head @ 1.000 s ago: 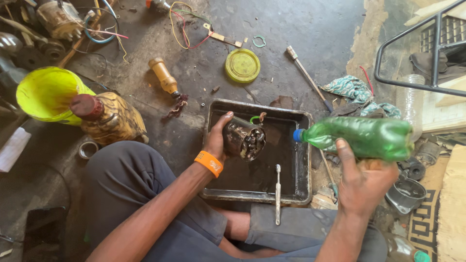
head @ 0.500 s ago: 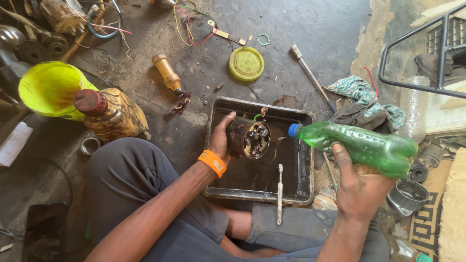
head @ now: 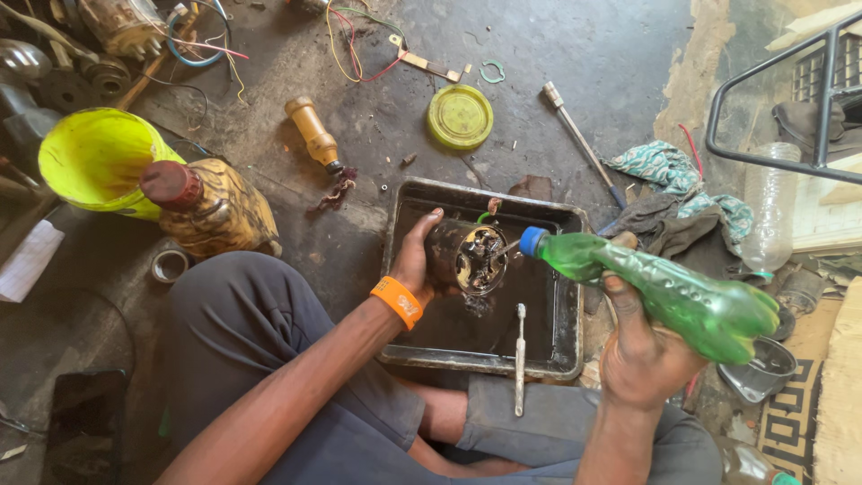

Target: The person sits on the floor of a repair workshop and pours liquid from a green plastic bottle over a cylindrical metal component held in a black tray, rotating it to rinse different sides. They occasionally pick up the part, reposition it, and use a small brush on it while continuing to pour liquid over it.

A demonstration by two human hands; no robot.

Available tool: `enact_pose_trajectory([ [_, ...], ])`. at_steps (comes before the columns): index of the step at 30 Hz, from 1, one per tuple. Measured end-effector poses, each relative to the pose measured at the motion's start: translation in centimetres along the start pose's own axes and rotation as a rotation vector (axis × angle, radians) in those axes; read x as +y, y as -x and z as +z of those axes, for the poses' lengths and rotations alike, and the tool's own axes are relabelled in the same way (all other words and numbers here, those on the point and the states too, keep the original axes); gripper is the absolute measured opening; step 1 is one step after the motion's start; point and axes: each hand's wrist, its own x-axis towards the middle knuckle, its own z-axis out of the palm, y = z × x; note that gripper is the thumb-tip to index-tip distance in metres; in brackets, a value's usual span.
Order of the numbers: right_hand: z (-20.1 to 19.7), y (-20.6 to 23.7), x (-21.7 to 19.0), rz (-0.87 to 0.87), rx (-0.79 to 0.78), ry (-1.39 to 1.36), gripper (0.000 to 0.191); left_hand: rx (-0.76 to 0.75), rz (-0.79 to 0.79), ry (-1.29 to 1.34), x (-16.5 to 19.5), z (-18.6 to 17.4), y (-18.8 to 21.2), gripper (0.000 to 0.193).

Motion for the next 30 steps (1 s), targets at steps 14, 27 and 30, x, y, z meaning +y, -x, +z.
enact_pose_trajectory([
  [14, 0.1, 0.3, 1.6, 0.0, 0.095, 0.038, 0.032, -0.013, -0.005, -0.006, -0.4, -0.3, -0.3, 0.056],
  [27, -0.8, -0.1, 2.6, -0.054, 0.09, 0.294, 0.025, 0.035, -0.024, -0.027, -0.2, -0.2, -0.4, 0.057],
  [30, -0.5, -0.3, 3.0, -0.033, 0.122, 0.212, 0.033, 0.033, -0.012, -0.017, -0.3, -0.2, -0.4, 0.056],
])
